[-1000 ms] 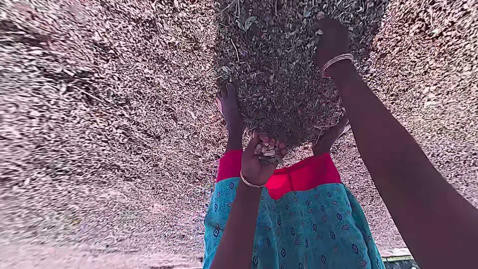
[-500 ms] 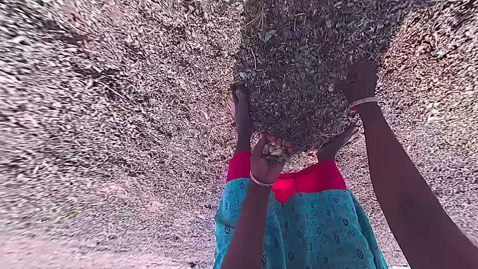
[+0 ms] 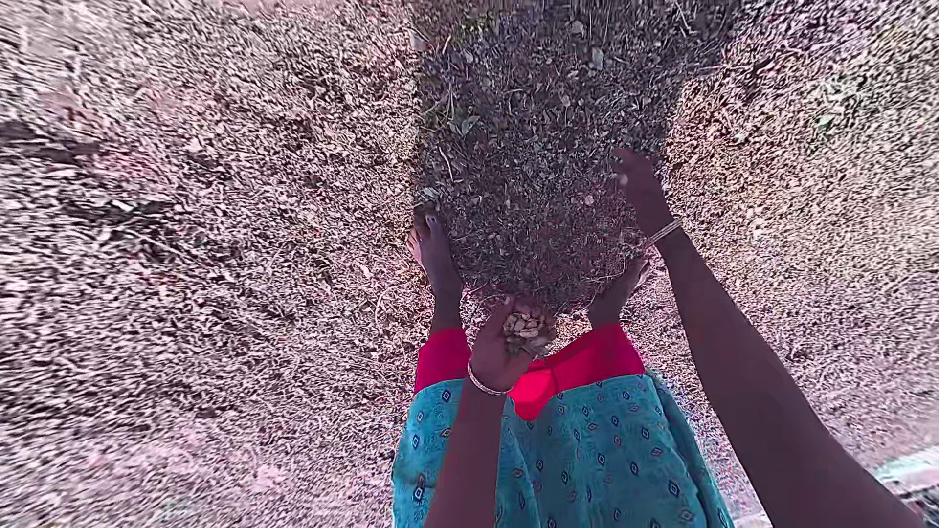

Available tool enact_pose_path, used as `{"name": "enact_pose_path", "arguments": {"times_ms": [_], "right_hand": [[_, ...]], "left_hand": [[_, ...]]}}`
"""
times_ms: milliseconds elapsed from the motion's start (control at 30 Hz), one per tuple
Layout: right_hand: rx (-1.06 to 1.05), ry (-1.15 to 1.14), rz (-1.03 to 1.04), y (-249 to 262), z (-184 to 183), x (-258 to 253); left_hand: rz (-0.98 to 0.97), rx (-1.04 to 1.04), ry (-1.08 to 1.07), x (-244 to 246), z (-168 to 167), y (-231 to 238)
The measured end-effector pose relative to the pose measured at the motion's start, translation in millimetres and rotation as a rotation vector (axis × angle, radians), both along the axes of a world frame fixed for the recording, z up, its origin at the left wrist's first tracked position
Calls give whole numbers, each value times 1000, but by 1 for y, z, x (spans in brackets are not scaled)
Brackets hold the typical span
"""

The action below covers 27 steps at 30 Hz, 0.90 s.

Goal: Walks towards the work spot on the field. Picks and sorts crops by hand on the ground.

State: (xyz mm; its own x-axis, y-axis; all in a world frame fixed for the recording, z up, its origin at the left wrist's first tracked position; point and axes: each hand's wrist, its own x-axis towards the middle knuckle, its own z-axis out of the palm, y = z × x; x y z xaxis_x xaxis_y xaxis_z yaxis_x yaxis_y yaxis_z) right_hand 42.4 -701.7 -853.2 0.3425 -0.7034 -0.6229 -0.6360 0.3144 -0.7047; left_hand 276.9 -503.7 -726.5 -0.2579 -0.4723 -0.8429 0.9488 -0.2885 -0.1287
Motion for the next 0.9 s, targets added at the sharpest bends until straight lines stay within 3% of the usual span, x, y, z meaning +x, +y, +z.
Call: {"name": "enact_pose_path", "arguments": {"times_ms": [133,233,300,367,500,567,633,767,900], "right_hand": [[-44,281,-179,-70,-81,-7],[-158,289,-165,-106,-105,59],[-190,252,-60,-109,-93,106],[-218,226,225,-94,-70,128],[-127,117,797,-44,-33,127],[-35,80,849,-24,-19,106],[6,70,617,-13,-11,76],[10,214,97,-37,-37,37],[-64,268,-416,-93,-90,75]], "left_hand": [[12,-41,80,2,-1,2],[26,-69,77,5,-6,9],[22,-81,81,5,-9,11],[22,-93,92,4,-10,11],[39,-116,108,7,-8,2],[73,-91,116,11,-6,-2],[104,-95,125,14,-7,-2],[120,-108,115,16,-8,-1],[99,-117,103,16,-9,4]]}}
